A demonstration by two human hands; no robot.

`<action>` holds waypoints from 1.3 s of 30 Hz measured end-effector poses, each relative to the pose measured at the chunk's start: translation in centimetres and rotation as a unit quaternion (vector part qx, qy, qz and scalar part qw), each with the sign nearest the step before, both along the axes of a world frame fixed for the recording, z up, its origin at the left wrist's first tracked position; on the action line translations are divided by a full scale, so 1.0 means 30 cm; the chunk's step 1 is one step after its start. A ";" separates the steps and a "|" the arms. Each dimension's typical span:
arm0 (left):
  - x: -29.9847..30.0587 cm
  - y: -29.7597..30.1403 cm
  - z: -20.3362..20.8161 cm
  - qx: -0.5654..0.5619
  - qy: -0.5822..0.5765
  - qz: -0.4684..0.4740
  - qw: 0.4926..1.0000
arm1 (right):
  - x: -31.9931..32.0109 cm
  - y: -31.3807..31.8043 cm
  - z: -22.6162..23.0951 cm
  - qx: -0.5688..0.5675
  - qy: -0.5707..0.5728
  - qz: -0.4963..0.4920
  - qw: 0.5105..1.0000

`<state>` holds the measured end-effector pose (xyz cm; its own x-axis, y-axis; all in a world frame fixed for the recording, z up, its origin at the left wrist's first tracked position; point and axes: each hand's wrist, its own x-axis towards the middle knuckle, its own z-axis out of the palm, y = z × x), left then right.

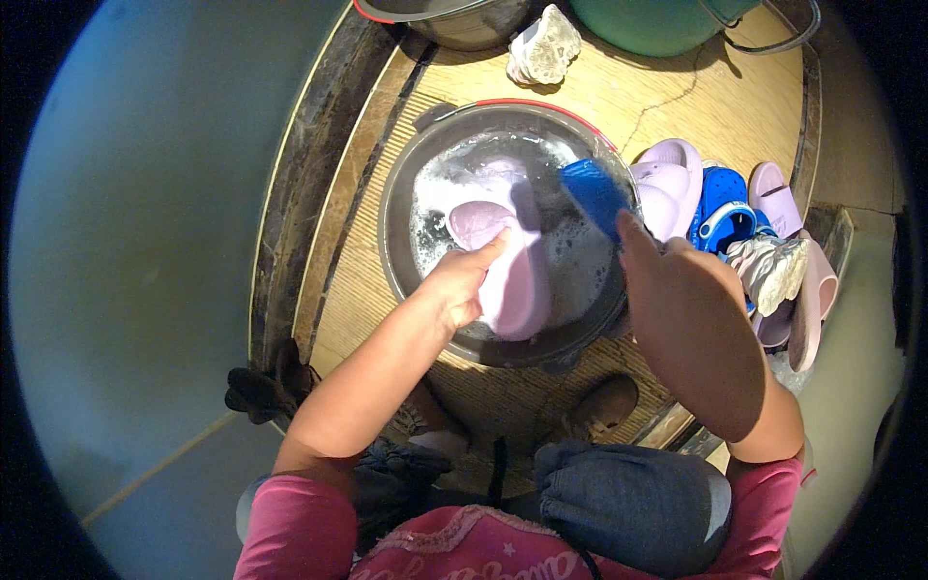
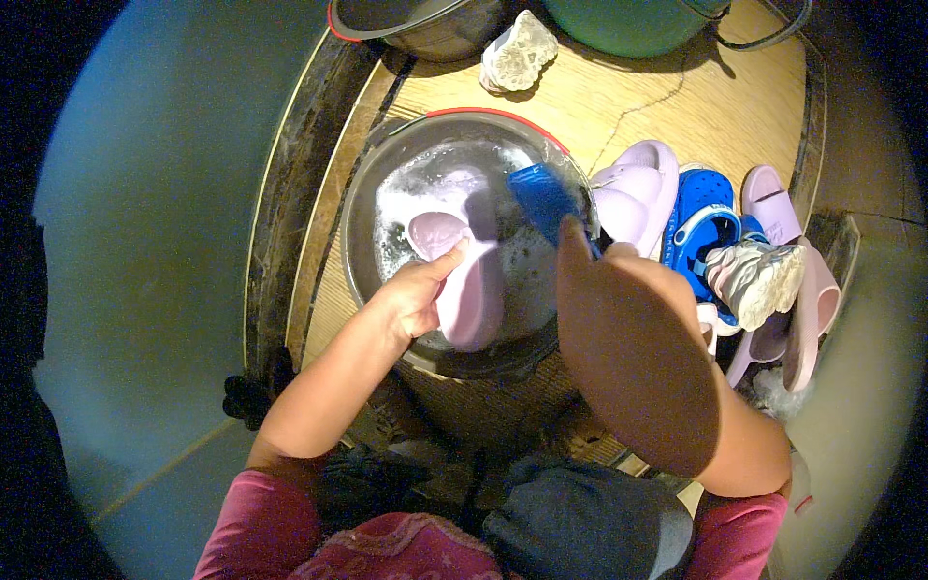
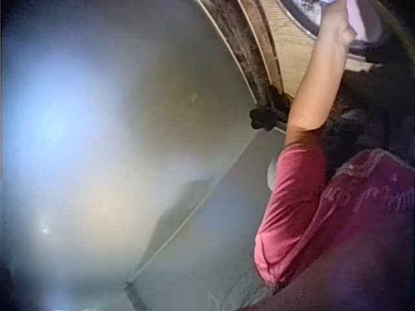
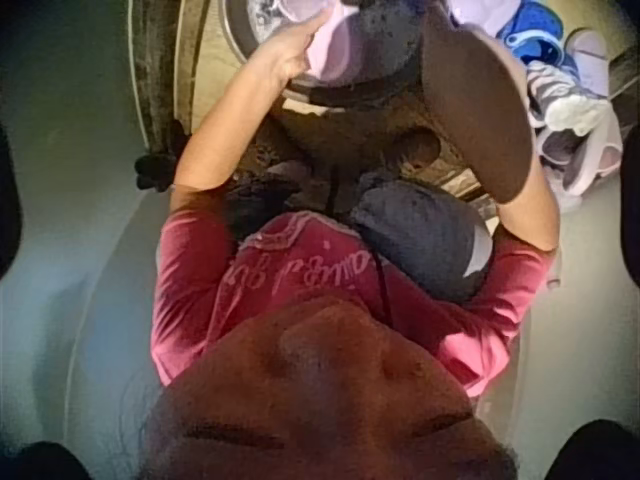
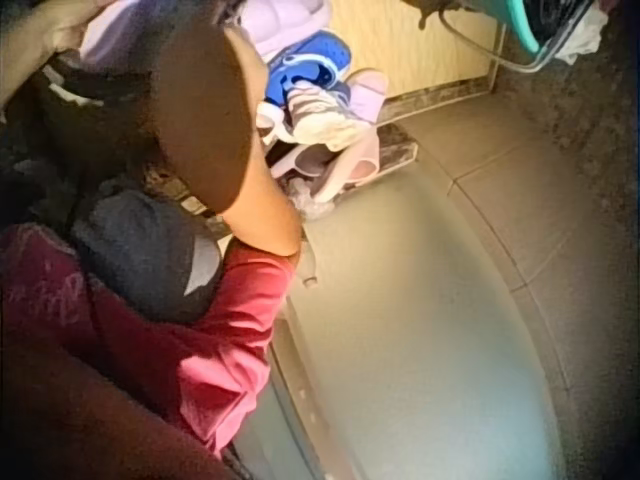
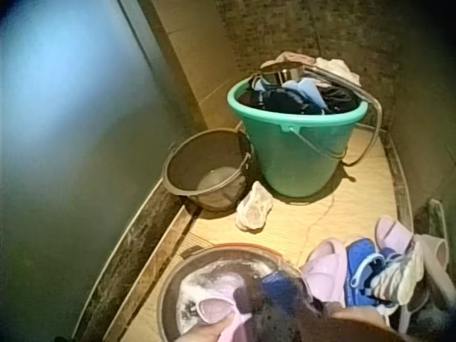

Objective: The person scrubs a pair of pink slippers with a blue brush in a metal basin filled with soapy water. They rinse the slippers and then scrub a pair of white socks using the same brush and basin.

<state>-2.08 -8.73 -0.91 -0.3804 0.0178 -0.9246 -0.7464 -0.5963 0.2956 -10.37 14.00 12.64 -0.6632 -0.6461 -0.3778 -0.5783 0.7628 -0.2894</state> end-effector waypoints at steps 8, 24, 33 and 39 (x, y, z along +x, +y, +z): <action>-0.091 -0.018 -0.035 -0.212 -0.037 -0.269 0.939 | 0.065 -0.087 -0.135 0.028 -0.049 0.062 0.996; -0.022 -0.026 0.005 -0.107 0.047 -0.054 0.992 | 0.050 -0.083 -0.175 -0.008 -0.103 0.047 0.994; 0.062 0.117 0.155 -0.071 0.272 0.118 0.952 | 0.067 0.024 -0.118 -0.164 -0.228 -0.089 0.956; 0.053 0.157 0.109 -0.326 0.370 0.109 0.863 | 0.090 0.067 -0.078 -0.219 -0.239 -0.112 0.939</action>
<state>-0.48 -4.02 2.37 -0.8000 -0.5605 -0.2140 -0.1011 -0.2256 0.9689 -7.66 16.01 10.30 -0.6240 -0.6727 -0.3975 -0.1411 0.5974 -0.7894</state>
